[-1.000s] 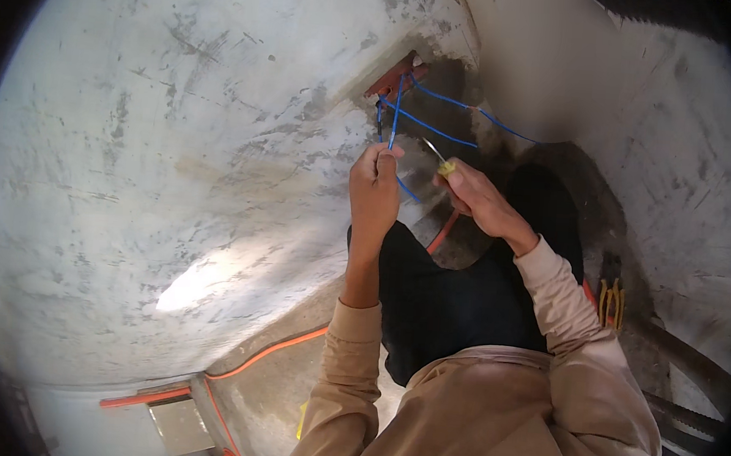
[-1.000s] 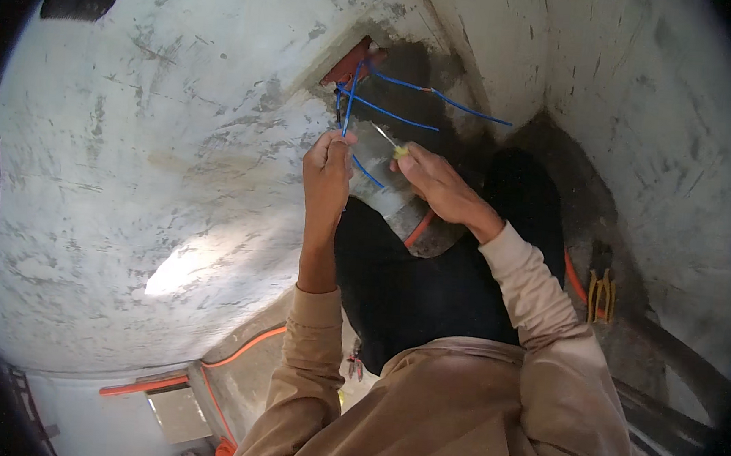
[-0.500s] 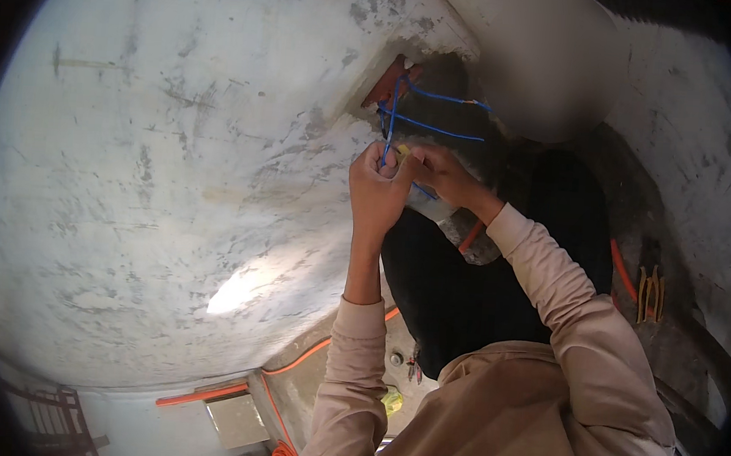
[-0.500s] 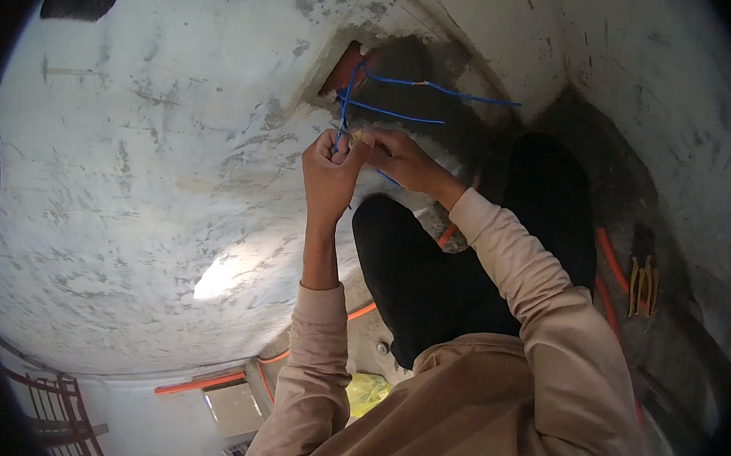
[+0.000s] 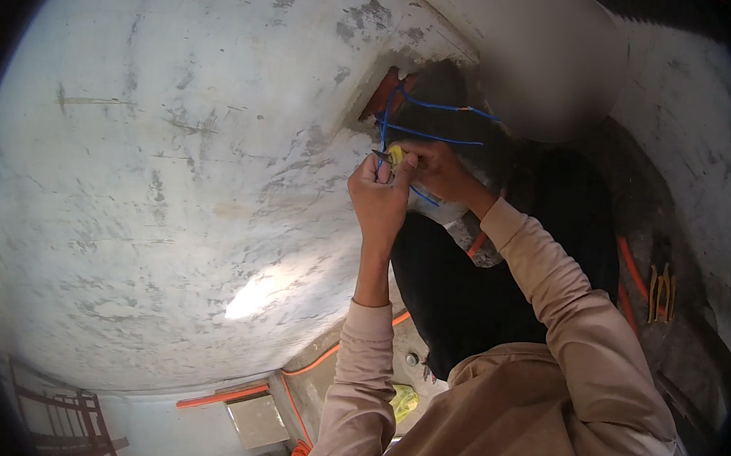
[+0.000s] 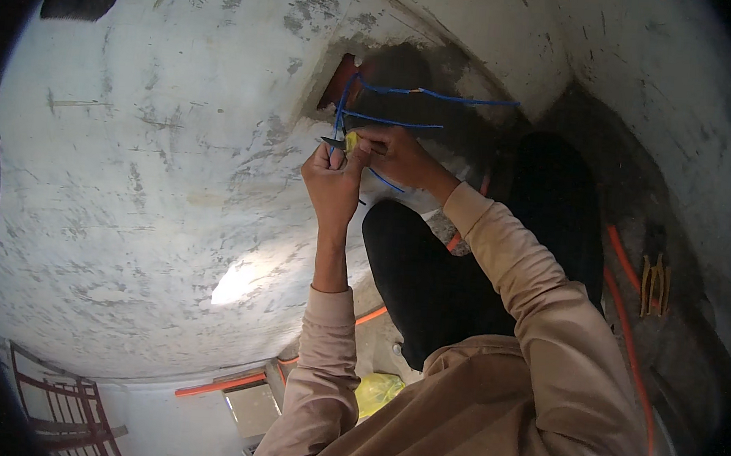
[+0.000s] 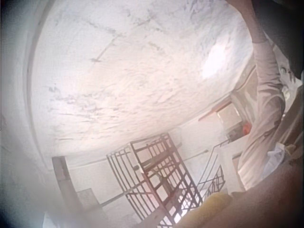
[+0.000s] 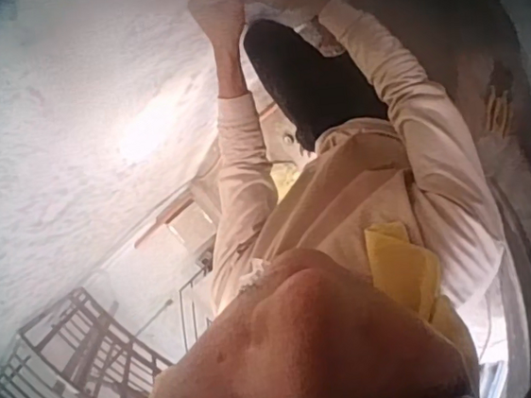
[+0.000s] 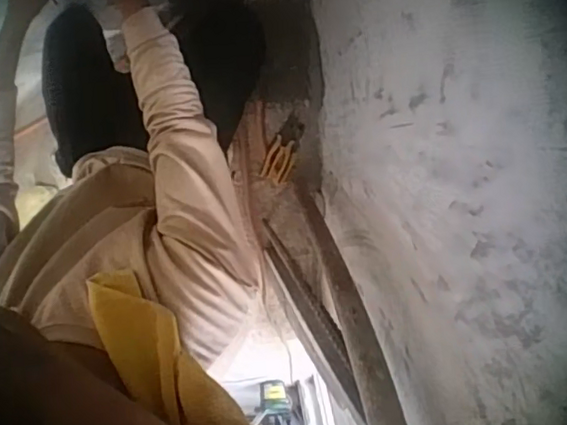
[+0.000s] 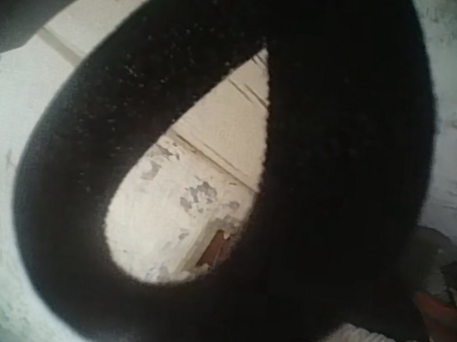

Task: Installing and securing electrical wires into a wall-mounted box using hand tools.

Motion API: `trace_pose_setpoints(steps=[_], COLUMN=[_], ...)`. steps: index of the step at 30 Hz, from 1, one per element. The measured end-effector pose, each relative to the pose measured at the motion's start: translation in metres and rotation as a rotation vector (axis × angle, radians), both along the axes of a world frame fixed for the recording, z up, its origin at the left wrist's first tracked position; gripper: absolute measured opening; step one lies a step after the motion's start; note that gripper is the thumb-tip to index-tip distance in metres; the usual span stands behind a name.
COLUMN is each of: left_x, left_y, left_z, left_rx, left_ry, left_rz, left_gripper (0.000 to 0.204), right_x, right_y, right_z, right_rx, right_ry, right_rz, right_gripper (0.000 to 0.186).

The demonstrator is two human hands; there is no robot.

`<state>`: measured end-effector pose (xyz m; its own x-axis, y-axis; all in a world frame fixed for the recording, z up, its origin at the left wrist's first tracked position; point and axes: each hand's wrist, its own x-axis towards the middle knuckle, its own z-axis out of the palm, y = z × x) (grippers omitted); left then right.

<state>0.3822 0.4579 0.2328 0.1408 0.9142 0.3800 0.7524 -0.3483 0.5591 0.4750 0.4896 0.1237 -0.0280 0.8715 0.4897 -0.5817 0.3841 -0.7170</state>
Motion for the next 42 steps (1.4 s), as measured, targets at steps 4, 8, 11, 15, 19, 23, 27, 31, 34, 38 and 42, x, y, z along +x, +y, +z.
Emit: trace_pose_setpoints(steps=[4,8,11,15,19,23,27,31,34,38,42], left_x=[0.003,0.003,0.012,0.003,0.006,-0.008,-0.021,-0.023,-0.021,-0.022,-0.007], left_y=[-0.003,-0.002,-0.002,0.000,0.005,-0.005,-0.007,-0.005,-0.008,-0.007,-0.001], left_z=[-0.001,-0.002,-0.005,-0.007,-0.020,-0.021,-0.021,-0.027,-0.023,-0.028,-0.036], left_rx=[0.077,0.131,0.142,0.124,0.149,0.045,-0.315,-0.424,-0.482,-0.516,-0.424], left_ry=[0.061,0.096,0.082,0.027,-0.059,-0.125,-0.717,-0.877,-0.933,-0.932,-0.867], left_rz=[0.033,0.040,0.079,0.118,0.122,0.071,-0.001,-0.053,-0.091,-0.140,-0.171], left_gripper=[0.047,0.051,0.055,0.053,0.049,0.041,0.035,0.031,0.028,0.025,0.023], right_x=[0.001,-0.003,0.001,0.003,-0.009,-0.007,0.011,0.018,0.025,0.021,0.034], right_y=[0.001,0.000,-0.001,-0.014,-0.019,-0.038,-0.050,-0.031,-0.012,-0.005,-0.019], right_z=[0.000,0.005,0.001,0.014,0.009,0.010,0.027,0.062,0.061,0.049,0.038], right_rx=[0.002,0.034,-0.006,-0.069,-0.104,-0.221,-0.273,-0.167,-0.096,0.097,-0.386], right_ry=[-0.077,0.008,0.002,-0.110,-0.281,-0.219,-0.196,-0.239,-0.417,-0.487,0.352], right_rz=[-0.041,-0.095,-0.111,-0.235,-0.742,-0.654,-0.402,-0.299,-0.320,-0.477,0.419], right_gripper=[0.028,0.022,0.019,0.018,0.024,0.030,0.030,0.029,0.022,0.018,0.017])
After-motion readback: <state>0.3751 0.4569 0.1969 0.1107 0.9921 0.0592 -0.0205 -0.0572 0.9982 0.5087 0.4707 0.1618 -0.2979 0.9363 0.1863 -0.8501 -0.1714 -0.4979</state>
